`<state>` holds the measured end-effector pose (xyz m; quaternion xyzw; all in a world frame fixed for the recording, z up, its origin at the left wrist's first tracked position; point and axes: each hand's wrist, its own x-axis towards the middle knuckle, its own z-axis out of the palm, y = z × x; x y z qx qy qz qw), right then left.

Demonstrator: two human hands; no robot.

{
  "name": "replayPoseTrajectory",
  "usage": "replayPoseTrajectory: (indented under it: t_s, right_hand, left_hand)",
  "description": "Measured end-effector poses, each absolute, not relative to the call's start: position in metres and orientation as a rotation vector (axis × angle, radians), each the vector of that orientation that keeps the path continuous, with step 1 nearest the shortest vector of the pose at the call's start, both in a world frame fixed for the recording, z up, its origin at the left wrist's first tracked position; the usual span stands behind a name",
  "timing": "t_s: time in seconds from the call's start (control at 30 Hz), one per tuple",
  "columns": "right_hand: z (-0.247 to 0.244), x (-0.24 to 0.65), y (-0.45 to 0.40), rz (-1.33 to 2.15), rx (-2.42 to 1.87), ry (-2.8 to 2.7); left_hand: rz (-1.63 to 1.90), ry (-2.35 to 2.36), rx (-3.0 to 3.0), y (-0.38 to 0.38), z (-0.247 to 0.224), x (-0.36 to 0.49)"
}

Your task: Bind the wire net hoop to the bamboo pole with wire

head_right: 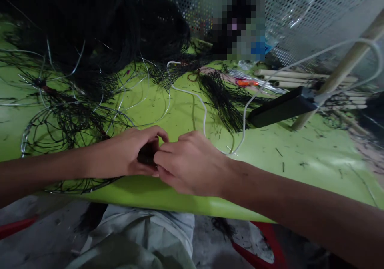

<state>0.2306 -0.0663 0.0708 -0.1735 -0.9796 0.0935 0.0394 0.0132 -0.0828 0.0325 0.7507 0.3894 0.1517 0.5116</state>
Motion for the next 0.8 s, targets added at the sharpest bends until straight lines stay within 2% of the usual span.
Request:
replayPoseTrajectory:
  t_s: [0.2, 0.3, 0.4, 0.47, 0.5, 0.53, 0.6, 0.67, 0.73, 0.8]
  right_hand:
    - [0.088, 0.205, -0.075, 0.718, -1.392, -2.984]
    - [0.092, 0.192, -0.077, 1.042, -1.808, -2.686]
    - [0.094, 0.192, -0.072, 1.314, -1.976, -2.464]
    - [0.096, 0.202, -0.066, 1.348, -1.823, -2.610]
    - [0.098, 0.209, -0.062, 1.252, -1.645, -2.741]
    - [0.100, 0.217, -0.059, 1.071, -1.408, -2.883]
    - [0.103, 0.232, -0.056, 0.469, -0.794, -3.072]
    - [0.102, 0.243, -0.055, -0.101, -0.284, -3.046]
    - [0.099, 0.246, -0.056, -0.353, 0.050, -2.988]
    - [0.093, 0.246, -0.054, -0.378, 0.261, -2.966]
  left_hand:
    - [0.503, 0.851, 1.716, -0.087, 0.022, 0.013]
    - [0.495, 0.877, 1.700, -0.088, 0.021, 0.014]
    - [0.463, 0.901, 1.747, -0.088, 0.023, 0.014]
    - [0.436, 0.922, 1.797, -0.088, 0.025, 0.014]
    - [0.420, 0.937, 1.823, -0.088, 0.026, 0.013]
    - [0.401, 0.944, 1.844, -0.088, 0.028, 0.013]
    - [0.378, 0.944, 1.869, -0.088, 0.030, 0.013]
    - [0.378, 0.927, 1.855, -0.087, 0.031, 0.012]
    - [0.379, 0.878, 1.843, -0.087, 0.030, 0.012]
    - [0.365, 0.845, 1.844, -0.088, 0.027, 0.012]
